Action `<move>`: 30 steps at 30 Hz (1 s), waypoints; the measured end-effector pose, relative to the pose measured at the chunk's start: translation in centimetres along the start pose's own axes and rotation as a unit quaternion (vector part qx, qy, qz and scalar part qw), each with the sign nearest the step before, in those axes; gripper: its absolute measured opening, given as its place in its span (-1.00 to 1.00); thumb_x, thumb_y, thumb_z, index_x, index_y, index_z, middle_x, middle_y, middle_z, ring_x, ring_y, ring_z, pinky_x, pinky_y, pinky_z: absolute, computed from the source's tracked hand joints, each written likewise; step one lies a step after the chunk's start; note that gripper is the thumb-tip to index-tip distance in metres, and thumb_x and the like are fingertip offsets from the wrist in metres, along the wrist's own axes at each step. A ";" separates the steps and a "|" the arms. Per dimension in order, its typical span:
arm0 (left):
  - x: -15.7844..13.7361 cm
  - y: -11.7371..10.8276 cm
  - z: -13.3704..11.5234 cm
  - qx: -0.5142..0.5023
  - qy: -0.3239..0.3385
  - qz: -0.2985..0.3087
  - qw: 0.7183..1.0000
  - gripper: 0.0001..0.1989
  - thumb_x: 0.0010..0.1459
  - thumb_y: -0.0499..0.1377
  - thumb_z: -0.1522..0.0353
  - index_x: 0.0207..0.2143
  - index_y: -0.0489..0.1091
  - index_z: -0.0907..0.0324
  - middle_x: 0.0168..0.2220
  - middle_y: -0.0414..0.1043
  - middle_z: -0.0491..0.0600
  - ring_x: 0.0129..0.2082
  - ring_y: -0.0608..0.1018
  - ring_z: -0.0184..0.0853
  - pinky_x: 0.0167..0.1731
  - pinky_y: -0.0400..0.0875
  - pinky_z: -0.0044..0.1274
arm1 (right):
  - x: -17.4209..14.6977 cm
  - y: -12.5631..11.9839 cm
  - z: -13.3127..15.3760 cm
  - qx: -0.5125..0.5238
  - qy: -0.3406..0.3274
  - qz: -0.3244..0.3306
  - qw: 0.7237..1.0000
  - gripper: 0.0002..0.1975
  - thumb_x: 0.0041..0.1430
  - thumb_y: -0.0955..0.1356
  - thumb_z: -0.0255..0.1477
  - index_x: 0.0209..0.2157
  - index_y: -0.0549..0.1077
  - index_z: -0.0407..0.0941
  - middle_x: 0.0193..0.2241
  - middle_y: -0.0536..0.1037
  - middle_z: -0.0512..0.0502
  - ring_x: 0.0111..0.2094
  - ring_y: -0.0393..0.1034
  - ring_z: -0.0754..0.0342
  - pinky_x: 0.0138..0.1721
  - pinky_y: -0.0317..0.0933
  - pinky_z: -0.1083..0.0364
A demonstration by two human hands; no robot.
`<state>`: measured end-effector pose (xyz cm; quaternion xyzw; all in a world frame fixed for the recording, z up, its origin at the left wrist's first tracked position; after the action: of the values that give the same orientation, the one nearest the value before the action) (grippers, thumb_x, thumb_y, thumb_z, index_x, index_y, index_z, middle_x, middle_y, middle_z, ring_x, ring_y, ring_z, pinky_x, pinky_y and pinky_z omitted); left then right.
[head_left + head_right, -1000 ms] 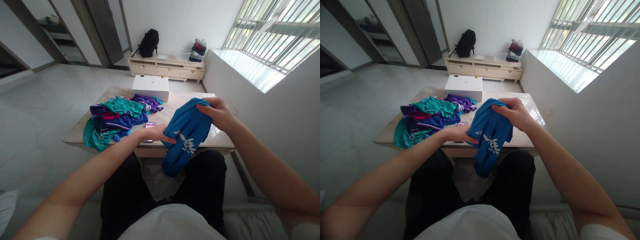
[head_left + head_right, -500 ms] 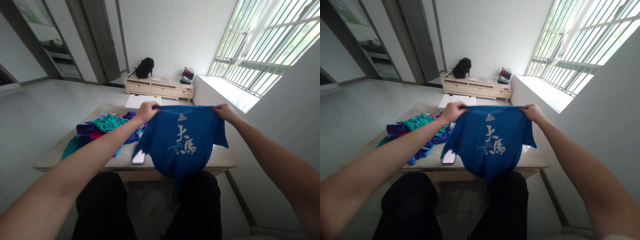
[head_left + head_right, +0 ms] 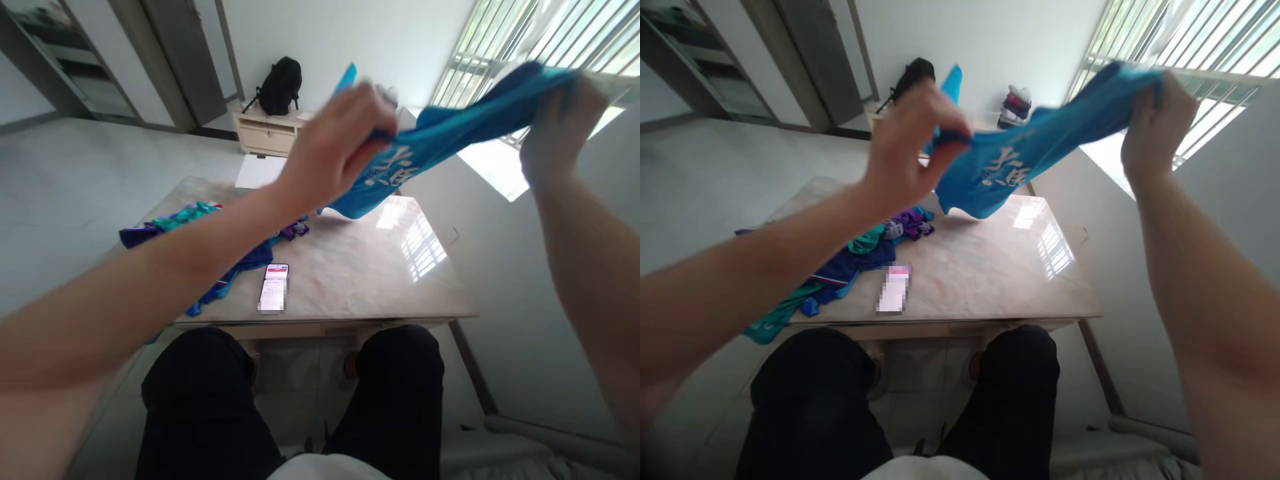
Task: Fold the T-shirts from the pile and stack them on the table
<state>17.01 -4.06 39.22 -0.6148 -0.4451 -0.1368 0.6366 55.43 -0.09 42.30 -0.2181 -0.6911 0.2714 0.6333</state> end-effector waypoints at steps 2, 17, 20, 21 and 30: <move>-6.6 4.5 -2.5 -0.028 0.069 0.033 0.997 -0.73 0.45 0.02 0.32 -0.07 0.51 0.20 -0.05 0.53 0.05 0.02 0.57 -0.21 0.02 0.53 -0.33 | -7.9 1.2 0.9 -0.016 0.061 -0.033 0.997 -0.42 0.50 0.03 -0.20 0.01 0.56 -0.16 -0.17 0.62 -0.31 -0.05 0.53 -0.15 -0.08 0.28 -0.06; -37.5 24.1 0.1 0.041 -0.178 0.295 0.938 -0.21 0.13 0.30 0.53 0.38 0.16 0.03 0.44 0.07 0.13 0.39 0.21 0.02 0.26 0.32 -0.17 | -46.2 16.2 4.1 0.084 0.154 0.390 0.904 -0.49 0.24 0.36 -0.33 0.23 0.49 0.07 0.25 0.42 -0.15 0.14 0.46 -0.12 0.02 0.44 0.00; -37.2 23.7 2.3 0.090 -0.203 0.322 0.920 -0.24 0.10 0.33 0.50 0.34 0.23 0.04 0.40 0.16 0.15 0.34 0.28 0.02 0.19 0.34 -0.19 | -45.6 16.7 3.8 0.120 0.167 0.421 0.884 -0.27 0.08 0.48 -0.35 0.31 0.40 0.08 0.40 0.21 -0.15 0.34 0.23 -0.21 0.27 0.26 -0.10; -37.0 23.6 2.5 0.097 -0.204 0.328 0.917 -0.27 0.10 0.34 0.49 0.31 0.27 0.05 0.38 0.19 0.16 0.33 0.29 0.01 0.17 0.33 -0.21 | -45.5 17.0 3.8 0.136 0.179 0.434 0.872 -0.22 0.01 0.52 -0.37 0.31 0.40 0.08 0.42 0.16 -0.14 0.38 0.16 -0.24 0.32 0.19 -0.13; -38.3 21.0 2.9 0.135 -0.290 0.346 0.882 -0.54 0.17 0.32 0.41 0.12 0.41 0.20 -0.04 0.36 0.14 -0.03 0.46 -0.05 -0.03 0.42 -0.31 | -45.4 19.2 0.7 0.123 0.364 0.436 0.814 -0.49 0.02 0.36 -0.49 0.06 0.61 -0.21 0.03 0.57 -0.40 0.03 0.52 -0.22 0.03 0.40 -0.05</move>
<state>9.37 -11.37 -3.24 -0.6497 -0.3829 0.3386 0.5627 58.61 -14.87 -4.61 -0.4994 -0.2038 0.5026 0.6756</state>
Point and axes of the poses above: each hand's wrist, its own x-axis towards the middle knuckle, its own y-axis out of the palm, z = x × y, the point moved 9 cm from there along x, towards the middle knuckle
